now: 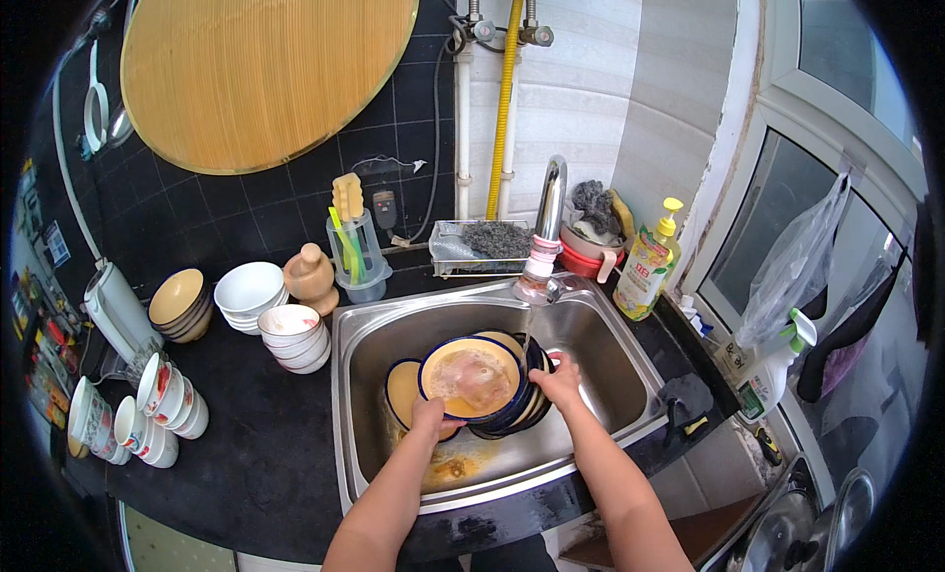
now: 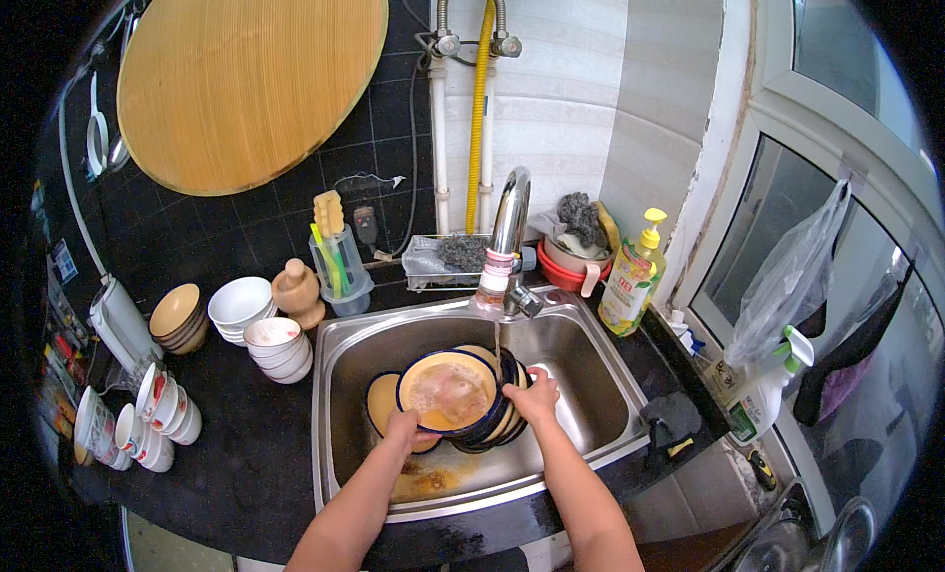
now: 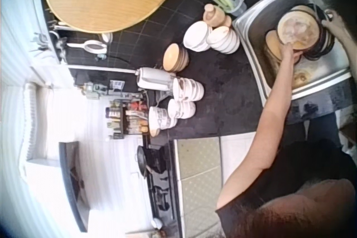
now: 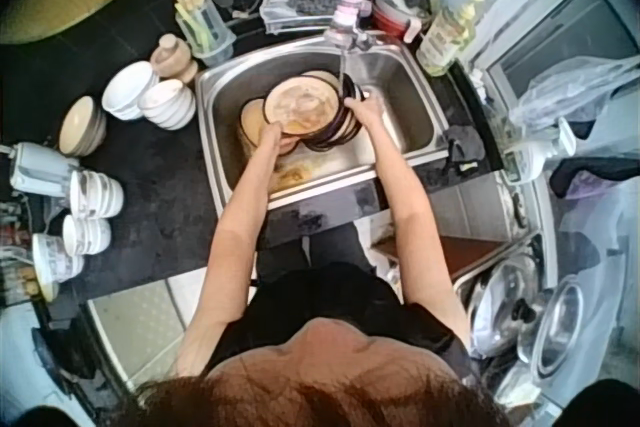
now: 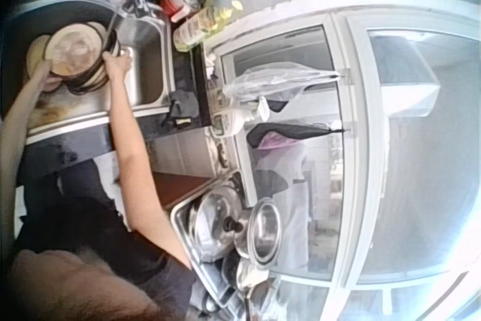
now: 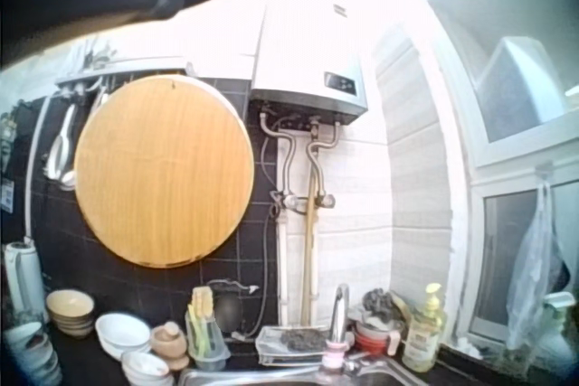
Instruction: The person washes several bowls in a kitchen sink using a sponge and running water. They scrub the inside and outside of each bowl, rinse it thoroughly, and place it on a stack of clean dishes to the left of the sink.
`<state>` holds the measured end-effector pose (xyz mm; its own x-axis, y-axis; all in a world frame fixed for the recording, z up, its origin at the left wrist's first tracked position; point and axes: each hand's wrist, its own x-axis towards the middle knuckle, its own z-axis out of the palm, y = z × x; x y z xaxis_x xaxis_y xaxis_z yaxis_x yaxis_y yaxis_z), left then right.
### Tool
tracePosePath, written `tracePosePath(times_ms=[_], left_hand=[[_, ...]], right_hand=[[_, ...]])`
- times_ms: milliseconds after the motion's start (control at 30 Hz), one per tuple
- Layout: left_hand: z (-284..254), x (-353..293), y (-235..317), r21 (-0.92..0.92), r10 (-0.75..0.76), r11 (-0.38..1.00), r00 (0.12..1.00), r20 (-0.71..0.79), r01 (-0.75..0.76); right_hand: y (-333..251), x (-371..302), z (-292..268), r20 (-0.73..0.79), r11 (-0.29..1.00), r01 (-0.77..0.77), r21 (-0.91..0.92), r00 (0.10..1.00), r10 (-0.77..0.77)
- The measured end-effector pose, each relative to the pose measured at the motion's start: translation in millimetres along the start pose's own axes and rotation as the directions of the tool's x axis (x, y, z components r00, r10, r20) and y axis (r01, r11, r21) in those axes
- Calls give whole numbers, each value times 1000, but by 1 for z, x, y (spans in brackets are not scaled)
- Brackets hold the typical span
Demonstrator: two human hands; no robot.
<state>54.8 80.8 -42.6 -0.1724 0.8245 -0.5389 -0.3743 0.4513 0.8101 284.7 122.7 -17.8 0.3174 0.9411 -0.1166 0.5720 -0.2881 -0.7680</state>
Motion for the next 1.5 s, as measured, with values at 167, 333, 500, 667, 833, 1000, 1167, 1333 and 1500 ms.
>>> tracePosePath(times_ms=[167, 333, 500, 667, 833, 1000, 1167, 1333, 1500], left_hand=[[7, -9, 1, 68, 95, 993, 994, -46, -92], [11, -29, 17, 178, 259, 956, 957, -132, -235], [22, -68, 44, 496, 489, 787, 861, -139, -367], [12, -52, 37, 767, 754, 460, 654, -70, -447], [8, -51, 38, 844, 807, 326, 591, -13, -427], [9, -53, 40, 881, 840, 238, 542, 25, -410], [14, -66, 51, 890, 814, 250, 581, 21, -382], [11, -84, 75, 875, 846, 212, 530, 59, -435], [5, -100, 79, 872, 842, 190, 532, 91, -450]], right_hand=[[-6, -5, -5, -160, 978, 208, 9, 966, -204], [-13, -11, -4, -253, 909, 403, -109, 873, -417], [-24, -25, -8, -225, 756, 623, -200, 722, -654], [-28, -32, -3, -95, 682, 706, -190, 678, -729], [-26, -30, -1, 18, 752, 646, -134, 760, -650], [-28, -37, -2, 111, 744, 640, -195, 768, -631], [-19, -25, 1, 36, 803, 585, -118, 810, -585], [-4, -19, 1, -22, 847, 484, -221, 866, -500], [-22, -29, -10, -139, 798, 600, -47, 787, -600]])
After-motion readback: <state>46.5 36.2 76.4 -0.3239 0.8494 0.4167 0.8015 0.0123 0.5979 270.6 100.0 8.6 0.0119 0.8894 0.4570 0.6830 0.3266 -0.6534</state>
